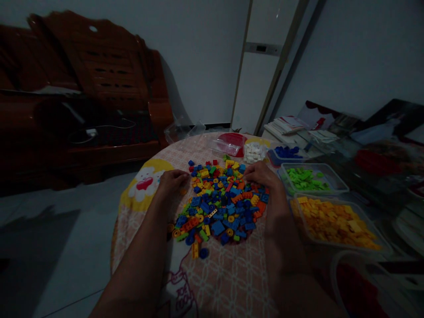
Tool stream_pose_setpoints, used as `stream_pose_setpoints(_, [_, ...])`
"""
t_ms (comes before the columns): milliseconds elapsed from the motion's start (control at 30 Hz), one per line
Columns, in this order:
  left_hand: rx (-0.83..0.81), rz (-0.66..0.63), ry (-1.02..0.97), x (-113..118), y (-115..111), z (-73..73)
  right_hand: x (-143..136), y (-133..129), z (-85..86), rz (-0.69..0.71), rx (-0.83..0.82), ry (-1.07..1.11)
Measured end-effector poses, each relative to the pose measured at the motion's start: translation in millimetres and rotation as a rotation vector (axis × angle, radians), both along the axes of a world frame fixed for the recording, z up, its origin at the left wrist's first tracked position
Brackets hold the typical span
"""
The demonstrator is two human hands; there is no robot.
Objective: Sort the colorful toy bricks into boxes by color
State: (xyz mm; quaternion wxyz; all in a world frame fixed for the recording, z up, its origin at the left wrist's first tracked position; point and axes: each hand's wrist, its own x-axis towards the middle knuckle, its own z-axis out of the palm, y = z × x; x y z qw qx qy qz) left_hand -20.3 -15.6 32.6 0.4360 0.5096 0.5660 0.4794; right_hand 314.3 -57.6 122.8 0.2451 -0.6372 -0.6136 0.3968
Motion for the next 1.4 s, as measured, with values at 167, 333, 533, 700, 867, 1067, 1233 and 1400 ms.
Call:
stream_pose_setpoints(167, [0.004,-0.002,0.008,-3.3,3.6,-7.6,-40.0,-6.1,7.6,0.284,-0.042,-0.133])
stream_pose_setpoints(333, [0.011,-0.008,0.041,-5.6,5.4,-11.3,-70.9,-4.8,2.7,0.463,0.019,-0.491])
stream_pose_setpoints(533, [-0.003,-0.011,0.021,-4.1,4.4,-7.9,-65.1,0.1,-6.5,0.479,0.035,-0.531])
stream_pose_setpoints(700, [-0.026,-0.001,0.003,-3.5,4.7,-7.9,-51.3,0.7,-7.4,0.396,-0.024,-0.409])
stream_pose_setpoints(867, [-0.029,-0.013,-0.009,-2.4,2.0,-4.3,-31.3,1.7,-4.9,0.214,-0.075,-0.077])
stream_pose_setpoints(1067, [-0.007,-0.010,-0.020,-4.5,4.6,-11.5,5.6,9.7,-17.4,-0.209,0.057,0.295])
stream_pose_setpoints(1233, [-0.011,0.001,-0.010,-6.7,10.0,-16.8,41.2,32.4,-33.8,-0.830,0.402,0.586])
stream_pose_setpoints(1400, [-0.007,-0.026,0.008,-8.2,12.3,-14.7,70.0,51.0,-41.3,-1.063,0.650,0.729])
